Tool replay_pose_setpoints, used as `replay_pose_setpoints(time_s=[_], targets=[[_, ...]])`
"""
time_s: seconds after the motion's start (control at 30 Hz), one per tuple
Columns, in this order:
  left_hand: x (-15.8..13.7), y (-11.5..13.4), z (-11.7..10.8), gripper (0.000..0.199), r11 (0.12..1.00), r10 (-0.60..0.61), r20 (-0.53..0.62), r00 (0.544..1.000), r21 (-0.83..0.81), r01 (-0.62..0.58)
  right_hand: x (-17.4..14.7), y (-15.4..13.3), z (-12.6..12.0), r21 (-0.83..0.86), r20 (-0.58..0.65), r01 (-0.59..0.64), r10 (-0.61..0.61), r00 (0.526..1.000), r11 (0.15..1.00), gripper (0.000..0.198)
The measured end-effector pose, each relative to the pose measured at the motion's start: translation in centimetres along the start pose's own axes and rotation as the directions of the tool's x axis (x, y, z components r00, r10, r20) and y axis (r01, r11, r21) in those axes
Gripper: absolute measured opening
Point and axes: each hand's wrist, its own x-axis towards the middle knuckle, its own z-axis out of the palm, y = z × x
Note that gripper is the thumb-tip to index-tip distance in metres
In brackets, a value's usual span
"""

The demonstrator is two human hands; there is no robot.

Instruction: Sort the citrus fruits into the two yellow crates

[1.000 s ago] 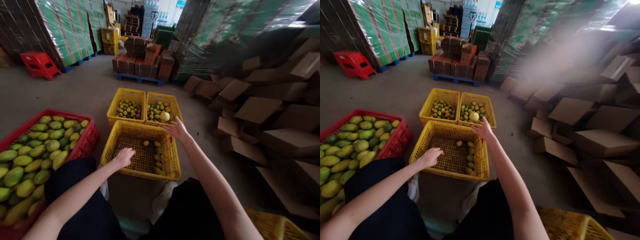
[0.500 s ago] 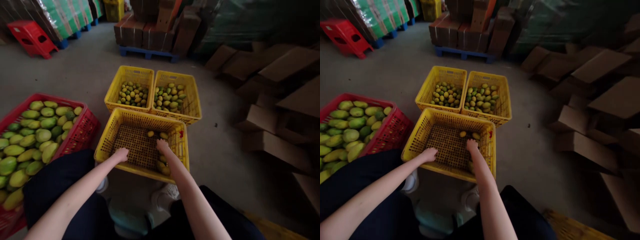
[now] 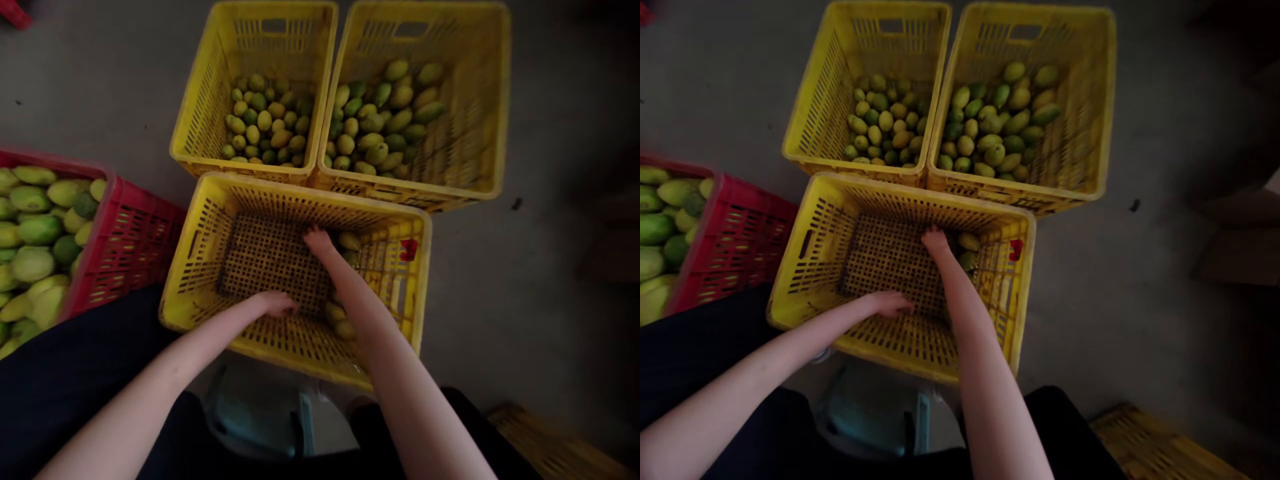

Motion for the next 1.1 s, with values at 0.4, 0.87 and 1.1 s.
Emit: replay_pose_setpoints(time_s=[0.4, 0.87, 1.1], targets=[[12.0, 6.5, 2.7, 0.033, 0.912, 0.300, -0.176, 0.937, 0.341, -0.228, -11.0, 3.1, -5.4, 0.996, 0.078, -0.085, 0.195, 0.978, 0.030, 0.030], [-2.7, 3.7, -9.6, 0.057, 0.973, -0.230, -0.766, 0.601, -0.201, 0.116, -18.4, -0.8, -12.2, 0.978, 0.117, -0.079, 0.197, 0.973, -0.192, 0.037], [-17.0, 11.2, -18.6, 0.067, 0.793, -0.155, -0.946, 0.285, -0.291, -0.536, -23.8, -8.1, -18.2, 0.941, -0.312, 0.330, 0.190, 0.931, -0.072, 0.031]])
